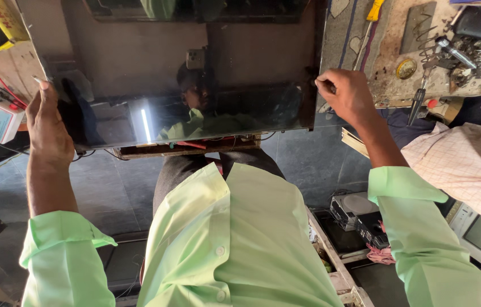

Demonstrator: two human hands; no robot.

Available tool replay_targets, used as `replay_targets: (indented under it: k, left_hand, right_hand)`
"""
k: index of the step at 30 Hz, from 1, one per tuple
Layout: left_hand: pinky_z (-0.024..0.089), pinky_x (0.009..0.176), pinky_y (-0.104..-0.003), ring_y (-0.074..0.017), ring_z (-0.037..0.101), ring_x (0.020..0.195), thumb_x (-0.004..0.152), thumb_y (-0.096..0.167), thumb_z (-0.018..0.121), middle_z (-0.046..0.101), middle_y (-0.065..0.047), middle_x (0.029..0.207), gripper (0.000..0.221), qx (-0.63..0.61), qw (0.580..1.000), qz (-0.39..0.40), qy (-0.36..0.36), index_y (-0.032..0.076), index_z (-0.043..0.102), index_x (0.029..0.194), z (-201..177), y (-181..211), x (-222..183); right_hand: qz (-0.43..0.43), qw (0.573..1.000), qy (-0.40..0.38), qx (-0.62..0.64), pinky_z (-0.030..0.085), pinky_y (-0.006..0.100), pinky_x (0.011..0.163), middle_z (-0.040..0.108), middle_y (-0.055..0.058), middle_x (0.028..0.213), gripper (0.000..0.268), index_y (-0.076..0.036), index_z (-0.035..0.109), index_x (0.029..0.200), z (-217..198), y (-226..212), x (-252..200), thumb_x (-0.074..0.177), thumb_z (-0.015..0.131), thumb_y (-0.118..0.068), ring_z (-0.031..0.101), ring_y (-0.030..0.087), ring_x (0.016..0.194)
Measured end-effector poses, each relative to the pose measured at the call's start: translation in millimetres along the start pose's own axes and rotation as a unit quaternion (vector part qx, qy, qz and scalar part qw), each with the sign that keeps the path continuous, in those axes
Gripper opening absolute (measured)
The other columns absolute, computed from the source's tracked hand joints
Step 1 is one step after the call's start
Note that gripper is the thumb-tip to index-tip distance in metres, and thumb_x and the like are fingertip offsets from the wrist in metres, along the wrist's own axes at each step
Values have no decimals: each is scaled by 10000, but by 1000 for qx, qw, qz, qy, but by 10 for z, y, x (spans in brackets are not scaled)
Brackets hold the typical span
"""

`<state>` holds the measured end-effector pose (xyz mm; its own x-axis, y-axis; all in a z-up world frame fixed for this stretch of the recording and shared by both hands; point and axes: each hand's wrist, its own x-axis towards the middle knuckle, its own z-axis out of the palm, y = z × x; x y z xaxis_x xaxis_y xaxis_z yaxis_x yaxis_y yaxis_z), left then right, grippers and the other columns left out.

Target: The person connects wires to a circuit board inside a television chassis, uses a screwdriver to secure components, and then flips the unit to clean the screen with a brush and apply tape to the edges.

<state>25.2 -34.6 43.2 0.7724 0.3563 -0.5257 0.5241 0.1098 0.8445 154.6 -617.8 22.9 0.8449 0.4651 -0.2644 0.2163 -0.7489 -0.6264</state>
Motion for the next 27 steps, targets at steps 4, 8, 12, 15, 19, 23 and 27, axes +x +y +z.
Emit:
replay_targets:
  k: [4, 8, 12, 15, 19, 23, 27]
  left_hand:
    - [390, 1149, -283, -111, 530, 1245, 1111, 457, 581, 623, -11, 1281, 516, -21, 1000, 2, -13, 4, 583, 1358, 31, 44, -13]
    - [401, 1128, -279, -106, 530, 1220, 1132, 434, 578, 623, -6, 1265, 484, -17, 1000, 10, -16, 3, 594, 1352, 53, 74, -29]
    - [425, 1082, -274, -103, 539, 1166, 1144, 406, 591, 627, 5, 1210, 441, -25, 999, 10, -19, 7, 617, 1329, 51, 70, -28]
    - [434, 1048, -271, -100, 535, 1121, 1157, 389, 595, 624, 10, 1168, 413, -26, 999, 10, -18, 4, 628, 1305, 36, 41, -36]
    - [434, 1059, -263, -93, 543, 1132, 1150, 376, 599, 633, 10, 1189, 414, -34, 999, 2, -4, 7, 633, 1335, 37, 30, -5]
    - [450, 1057, -273, -103, 568, 1147, 1139, 383, 599, 650, -4, 1212, 431, -50, 999, 0, -18, 4, 625, 1343, 33, 47, -16]
    - [451, 1110, -267, -106, 573, 1221, 1144, 399, 600, 651, -14, 1278, 476, -41, 998, 22, -30, -14, 609, 1378, 46, 69, -40]
  right_hand:
    - [22, 998, -17, 63, 582, 310, 715, 754, 133, 955, 118, -5, 735, 1089, -36, 55, 8, 982, 743, -54, 750, 201, 837]
    - [9, 999, -35, 30, 586, 328, 704, 754, 150, 965, 179, -7, 751, 1119, -63, 67, 3, 961, 769, -89, 747, 226, 819]
    - [-25, 999, -36, -28, 579, 373, 694, 753, 169, 1013, 171, -1, 754, 1096, -55, 9, -33, 962, 766, -106, 733, 286, 803]
    - [-73, 992, -30, -94, 574, 410, 747, 748, 159, 980, 104, -4, 751, 1041, -33, -45, -55, 986, 739, -91, 718, 335, 843]
    - [-57, 994, -14, -92, 569, 419, 750, 732, 166, 967, 91, -2, 724, 1037, -10, -82, -37, 971, 722, -65, 711, 343, 845]
    - [-59, 992, -13, -111, 561, 420, 708, 712, 165, 902, 106, 6, 665, 1003, 40, -83, -26, 931, 737, -23, 705, 338, 800]
    - [-53, 988, -17, -144, 550, 420, 674, 671, 162, 856, 168, 2, 590, 960, 116, -43, 0, 881, 736, 21, 677, 337, 742]
